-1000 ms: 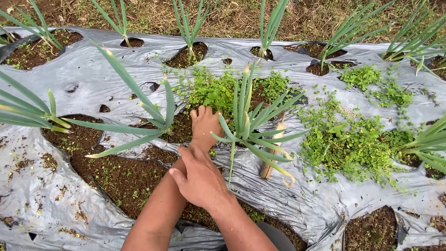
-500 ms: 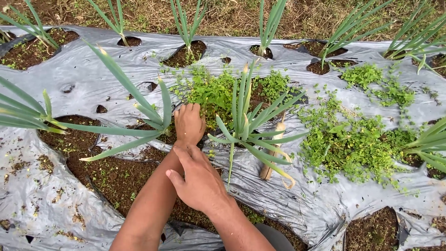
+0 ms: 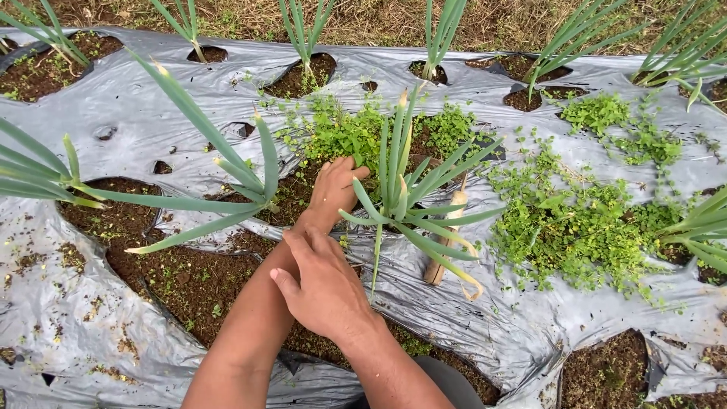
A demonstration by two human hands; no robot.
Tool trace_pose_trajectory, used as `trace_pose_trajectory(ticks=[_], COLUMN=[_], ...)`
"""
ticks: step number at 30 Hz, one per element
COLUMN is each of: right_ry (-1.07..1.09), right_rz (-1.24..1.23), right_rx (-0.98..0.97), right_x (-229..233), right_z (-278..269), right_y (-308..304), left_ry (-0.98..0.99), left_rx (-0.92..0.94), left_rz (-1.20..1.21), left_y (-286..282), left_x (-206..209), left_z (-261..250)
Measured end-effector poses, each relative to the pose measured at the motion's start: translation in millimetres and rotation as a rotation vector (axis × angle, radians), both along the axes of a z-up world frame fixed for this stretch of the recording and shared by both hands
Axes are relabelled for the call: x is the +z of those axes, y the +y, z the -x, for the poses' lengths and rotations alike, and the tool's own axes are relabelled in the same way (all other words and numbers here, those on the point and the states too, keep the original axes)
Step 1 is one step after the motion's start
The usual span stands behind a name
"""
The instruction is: The person uses a small hand hoe to loosen the soil and remove weeds from around the base of onion plants. They also pull weeds by hand and clear the area between the plants.
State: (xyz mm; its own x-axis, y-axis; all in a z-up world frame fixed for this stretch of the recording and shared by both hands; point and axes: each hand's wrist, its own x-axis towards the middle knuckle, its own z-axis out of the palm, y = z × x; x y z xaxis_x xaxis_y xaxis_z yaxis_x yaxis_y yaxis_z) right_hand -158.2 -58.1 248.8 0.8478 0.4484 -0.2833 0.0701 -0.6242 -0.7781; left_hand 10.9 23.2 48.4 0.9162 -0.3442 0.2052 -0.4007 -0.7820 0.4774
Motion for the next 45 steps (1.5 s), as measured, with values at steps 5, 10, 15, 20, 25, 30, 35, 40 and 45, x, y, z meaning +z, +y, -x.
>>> trace_pose_trajectory(ticks=[5,10,15,20,25,30,35,40,45], right_ry=[0.100,0.126,0.119,0.071,0.065,0.080,0.055,0.085,0.092], right_rz=[0.026,0.003,-0.002,-0.035,-0.052,-0.061,-0.027,-0.036,-0.016], right_rx=[0.003,0.011,-0.007,-0.011,-0.009,0.010,0.009,-0.004,0.001], right_x=[14,14,12,10,12,34,42,47,44], right_z=[-1,-3,-5,-6,-7,-7,-5,-3,-3], right_y=[0,-1,-5,-10,-13,-15,-16,-12,-8], left_ry=[-0.129,-0.170,-0.196,-0.191,-0.224,-0.127,0.144,-0.091,-0.083], left_rx=[0.121,0.338,0.429,0.479,0.866,0.508,0.302,0.229,0.177], left_rz=[0.004,0.216,0.235,0.207,0.329,0.116,-0.059,0.017,-0.137], left_y=[3,-2,0,-1,15,13,6,5,0], left_x=[-14,-31,-33,-33,-16,35,47,23,15], left_z=[0,-5,-13,-16,-18,15,49,51,41])
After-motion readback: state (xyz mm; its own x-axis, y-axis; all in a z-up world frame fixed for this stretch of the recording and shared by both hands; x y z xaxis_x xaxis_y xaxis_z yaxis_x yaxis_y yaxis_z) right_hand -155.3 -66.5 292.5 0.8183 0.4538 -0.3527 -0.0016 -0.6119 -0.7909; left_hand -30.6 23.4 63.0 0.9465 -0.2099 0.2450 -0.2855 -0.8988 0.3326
